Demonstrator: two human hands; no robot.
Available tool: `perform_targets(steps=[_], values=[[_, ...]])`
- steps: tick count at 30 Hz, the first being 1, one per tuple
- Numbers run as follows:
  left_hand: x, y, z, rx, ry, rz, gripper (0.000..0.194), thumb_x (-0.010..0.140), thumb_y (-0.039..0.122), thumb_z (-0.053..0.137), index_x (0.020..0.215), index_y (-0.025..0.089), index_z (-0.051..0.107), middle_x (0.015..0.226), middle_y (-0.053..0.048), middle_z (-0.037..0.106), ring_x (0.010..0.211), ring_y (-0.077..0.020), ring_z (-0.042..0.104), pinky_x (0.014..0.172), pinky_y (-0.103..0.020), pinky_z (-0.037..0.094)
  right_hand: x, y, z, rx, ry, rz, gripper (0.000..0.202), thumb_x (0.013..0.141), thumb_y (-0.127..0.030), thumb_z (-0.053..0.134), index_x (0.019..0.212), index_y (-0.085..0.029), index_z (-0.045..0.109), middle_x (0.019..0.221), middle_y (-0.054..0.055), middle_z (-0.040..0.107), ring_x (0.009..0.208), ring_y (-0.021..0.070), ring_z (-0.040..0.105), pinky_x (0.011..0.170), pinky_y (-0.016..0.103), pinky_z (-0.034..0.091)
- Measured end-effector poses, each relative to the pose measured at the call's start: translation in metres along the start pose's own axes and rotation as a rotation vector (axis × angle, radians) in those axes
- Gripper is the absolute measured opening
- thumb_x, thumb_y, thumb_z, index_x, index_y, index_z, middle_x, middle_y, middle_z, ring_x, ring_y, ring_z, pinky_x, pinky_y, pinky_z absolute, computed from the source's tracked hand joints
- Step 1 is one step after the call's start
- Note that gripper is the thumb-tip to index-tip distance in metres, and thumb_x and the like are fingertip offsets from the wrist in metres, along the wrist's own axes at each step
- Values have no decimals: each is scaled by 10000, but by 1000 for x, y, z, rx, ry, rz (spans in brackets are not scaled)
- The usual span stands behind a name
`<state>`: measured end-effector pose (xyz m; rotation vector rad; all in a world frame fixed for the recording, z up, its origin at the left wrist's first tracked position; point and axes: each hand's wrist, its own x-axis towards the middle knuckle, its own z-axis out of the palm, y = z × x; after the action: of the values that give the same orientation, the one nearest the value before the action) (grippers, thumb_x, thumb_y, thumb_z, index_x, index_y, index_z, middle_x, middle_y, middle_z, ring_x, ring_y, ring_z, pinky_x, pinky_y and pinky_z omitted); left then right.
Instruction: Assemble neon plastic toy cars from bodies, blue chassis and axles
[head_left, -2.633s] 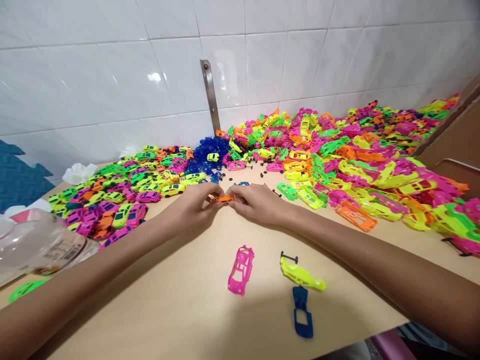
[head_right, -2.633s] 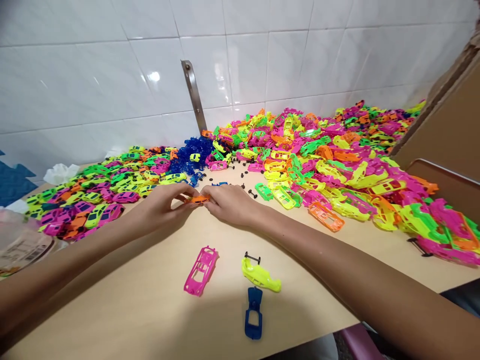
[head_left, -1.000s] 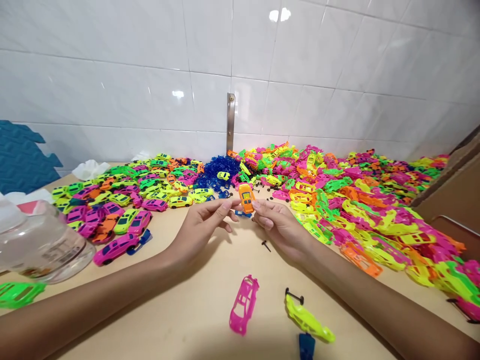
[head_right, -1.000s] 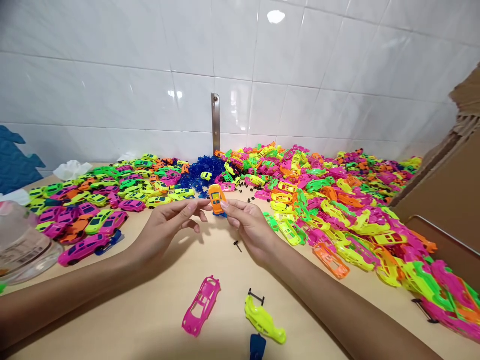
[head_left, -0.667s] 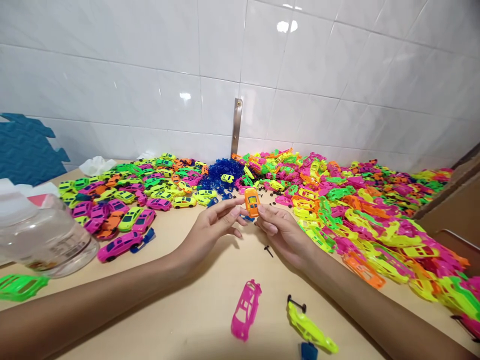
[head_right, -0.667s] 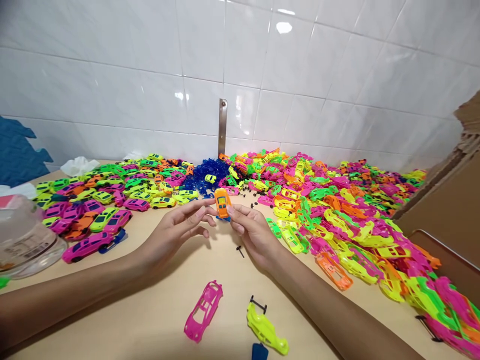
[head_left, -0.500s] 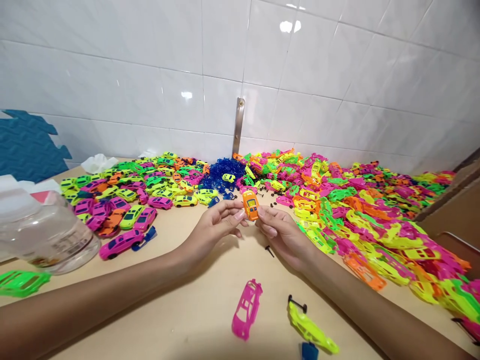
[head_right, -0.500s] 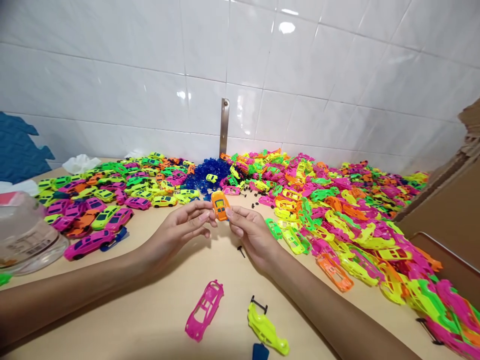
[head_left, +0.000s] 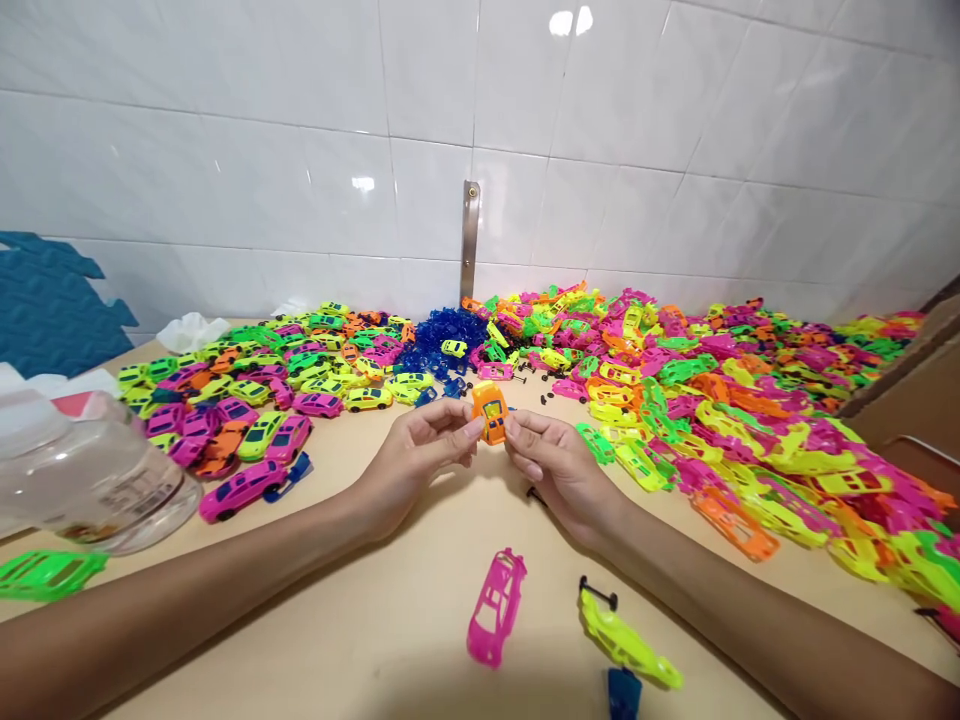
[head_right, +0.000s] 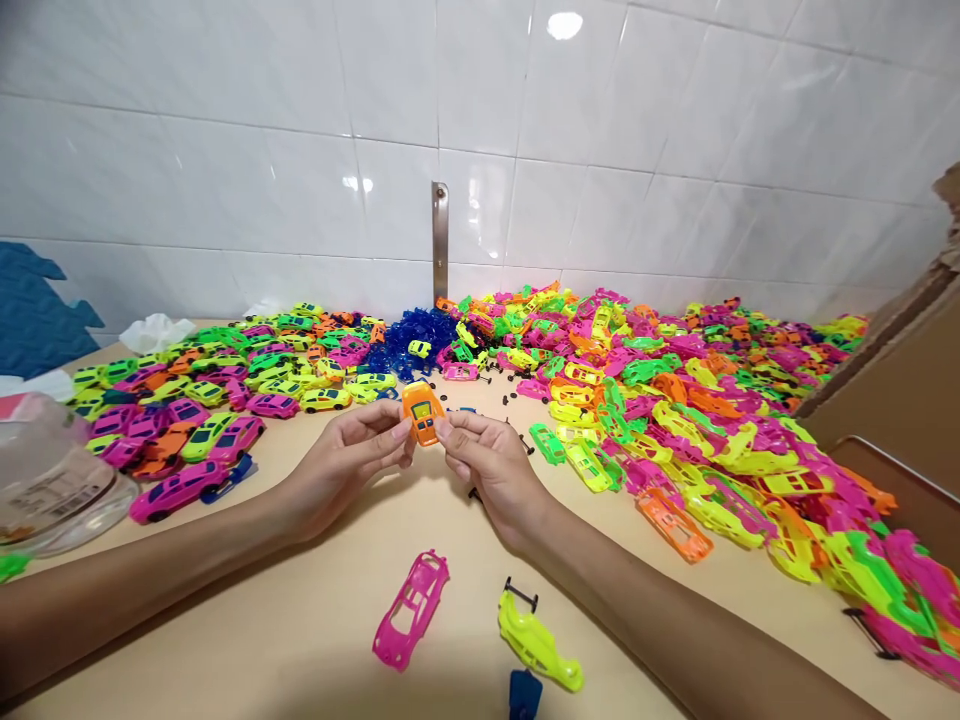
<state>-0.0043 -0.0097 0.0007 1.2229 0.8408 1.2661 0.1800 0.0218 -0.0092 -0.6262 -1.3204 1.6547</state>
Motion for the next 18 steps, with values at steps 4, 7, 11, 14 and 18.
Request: perform_targets(steps=[4,7,11,14,18], values=[[1,0,-2,-65,28,-50,299,783,347,835,1002,181,718,848,-15,629,740,-101,544,727,-238,478,0,2,1,22,9,-6,353,758,-476,836,818,-167,677,545,-70,382,541,86,229,540,259,169],[2,0,-4,-72,25,-72,329,776,339,844,1040,184,723,852,-18,643,738,-100,558,738,-244,500,0,4,0,38,18,-15,371,737,-482,850,816,-163,677,568,-63,416,535,78,247,529,254,160],[4,0,-6,-51,25,-106,424,737,332,873,1098,174,718,791,-4,638,667,-88,551,682,-239,508,0,9,-2,43,31,-32,389,712,-477,872,858,-162,697,585,-53,476,529,71,304,516,238,177],[4,-1,-6,-21,37,-123,449,696,320,899,1070,159,708,759,2,635,624,-82,541,623,-228,504,-1,11,-3,47,29,-10,404,693,-478,887,874,-160,717,547,-57,486,506,67,329,500,227,200],[5,-3,-6,55,17,-109,416,670,282,911,1012,156,711,755,4,631,638,-91,555,560,-196,501,-1,13,-3,50,42,-2,386,678,-455,901,878,-159,754,541,-46,534,487,63,386,474,216,244]])
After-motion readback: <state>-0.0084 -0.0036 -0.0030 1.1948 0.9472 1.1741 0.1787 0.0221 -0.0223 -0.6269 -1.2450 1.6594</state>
